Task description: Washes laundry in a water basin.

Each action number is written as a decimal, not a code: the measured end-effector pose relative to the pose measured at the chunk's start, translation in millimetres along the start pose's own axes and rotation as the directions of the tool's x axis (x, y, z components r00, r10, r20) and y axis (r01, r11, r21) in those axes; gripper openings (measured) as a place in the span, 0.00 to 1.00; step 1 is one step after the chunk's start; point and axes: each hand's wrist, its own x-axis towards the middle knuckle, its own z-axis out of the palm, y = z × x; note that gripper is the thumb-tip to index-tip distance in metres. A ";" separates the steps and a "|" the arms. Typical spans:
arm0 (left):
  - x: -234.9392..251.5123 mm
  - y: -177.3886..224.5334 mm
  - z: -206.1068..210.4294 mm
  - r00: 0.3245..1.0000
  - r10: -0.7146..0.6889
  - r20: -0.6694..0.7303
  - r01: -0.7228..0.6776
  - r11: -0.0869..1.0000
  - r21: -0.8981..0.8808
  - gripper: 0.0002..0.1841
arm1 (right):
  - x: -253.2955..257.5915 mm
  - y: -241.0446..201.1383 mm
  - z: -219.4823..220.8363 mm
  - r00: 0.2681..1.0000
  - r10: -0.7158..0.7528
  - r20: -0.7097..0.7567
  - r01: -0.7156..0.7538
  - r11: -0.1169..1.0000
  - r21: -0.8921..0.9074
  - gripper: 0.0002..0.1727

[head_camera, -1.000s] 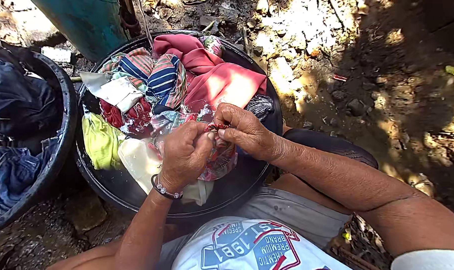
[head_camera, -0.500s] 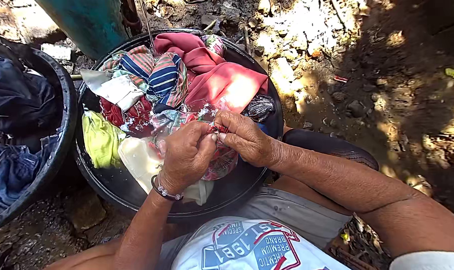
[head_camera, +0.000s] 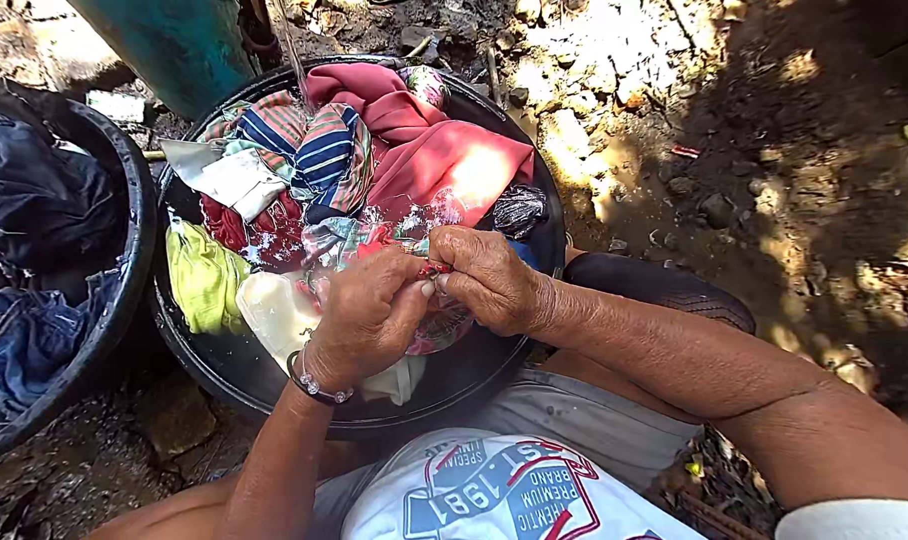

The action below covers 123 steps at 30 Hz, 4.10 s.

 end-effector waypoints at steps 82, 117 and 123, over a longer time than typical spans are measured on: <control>10.0 4.8 -23.9 0.989 -0.145 0.014 0.146 0.985 -0.090 0.06 | 4.2 15.7 -17.1 0.989 -0.087 -0.119 0.086 0.996 -0.018 0.13; -2.5 -20.4 -54.7 0.970 -0.052 0.238 -0.008 0.969 0.246 0.11 | 10.9 17.0 -34.4 0.971 -0.223 -0.086 0.195 0.947 -0.255 0.13; -10.7 -29.8 -66.6 0.963 -0.114 0.246 0.033 0.951 0.309 0.10 | 10.2 19.4 -39.8 0.971 -0.202 -0.129 0.167 0.955 -0.244 0.13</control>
